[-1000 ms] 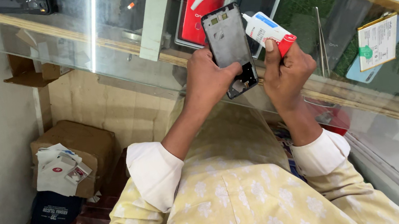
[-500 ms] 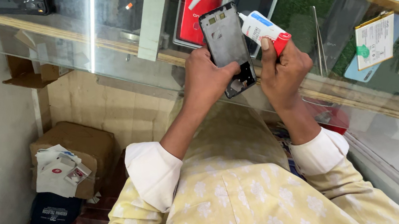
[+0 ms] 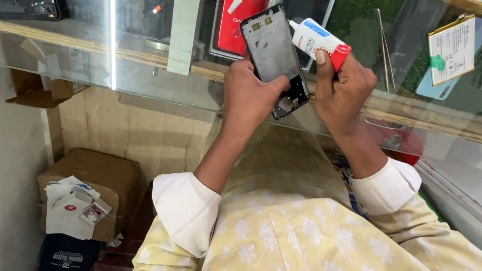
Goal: The person applies adhesive from a tube along the edges of a disassembled smartphone frame and internal components. The person holds the phone frame in one hand and the adhesive tube in the other, carefully squeezing the tube to dispense the adhesive.
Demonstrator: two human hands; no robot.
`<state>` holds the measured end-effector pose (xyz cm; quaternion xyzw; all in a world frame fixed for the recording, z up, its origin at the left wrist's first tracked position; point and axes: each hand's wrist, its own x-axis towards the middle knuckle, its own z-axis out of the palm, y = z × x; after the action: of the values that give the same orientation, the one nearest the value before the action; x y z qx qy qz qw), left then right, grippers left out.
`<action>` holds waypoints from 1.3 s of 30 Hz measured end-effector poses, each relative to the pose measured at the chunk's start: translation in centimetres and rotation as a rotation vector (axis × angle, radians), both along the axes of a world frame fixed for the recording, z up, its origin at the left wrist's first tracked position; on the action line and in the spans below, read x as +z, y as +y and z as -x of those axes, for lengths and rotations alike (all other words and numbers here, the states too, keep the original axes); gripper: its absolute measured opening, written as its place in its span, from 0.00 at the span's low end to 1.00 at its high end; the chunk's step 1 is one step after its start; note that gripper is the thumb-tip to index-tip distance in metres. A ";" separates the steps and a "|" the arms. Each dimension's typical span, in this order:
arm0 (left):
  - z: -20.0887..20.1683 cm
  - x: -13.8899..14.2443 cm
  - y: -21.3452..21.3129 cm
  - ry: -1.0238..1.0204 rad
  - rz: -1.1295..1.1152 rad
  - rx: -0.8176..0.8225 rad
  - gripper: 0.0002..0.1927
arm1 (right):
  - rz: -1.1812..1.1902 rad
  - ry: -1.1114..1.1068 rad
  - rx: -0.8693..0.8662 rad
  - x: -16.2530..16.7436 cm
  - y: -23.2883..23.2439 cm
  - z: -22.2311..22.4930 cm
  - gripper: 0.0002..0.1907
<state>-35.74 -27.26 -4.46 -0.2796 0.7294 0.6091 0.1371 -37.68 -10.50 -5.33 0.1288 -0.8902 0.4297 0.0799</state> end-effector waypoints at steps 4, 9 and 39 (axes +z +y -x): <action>0.5 0.2 -0.2 -0.003 0.016 -0.013 0.12 | -0.015 -0.009 0.000 0.4 -0.1 0.4 0.10; 0.7 0.4 -0.2 -0.018 0.003 -0.011 0.11 | 0.004 -0.018 0.003 0.6 -0.2 0.6 0.11; 0.4 -0.6 0.3 0.011 0.093 -0.032 0.13 | 0.035 -0.055 -0.021 0.4 0.5 -0.9 0.11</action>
<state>-36.11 -26.94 -5.11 -0.2706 0.7619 0.5739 0.1299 -36.78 -9.97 -4.92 0.1058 -0.8856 0.4479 0.0621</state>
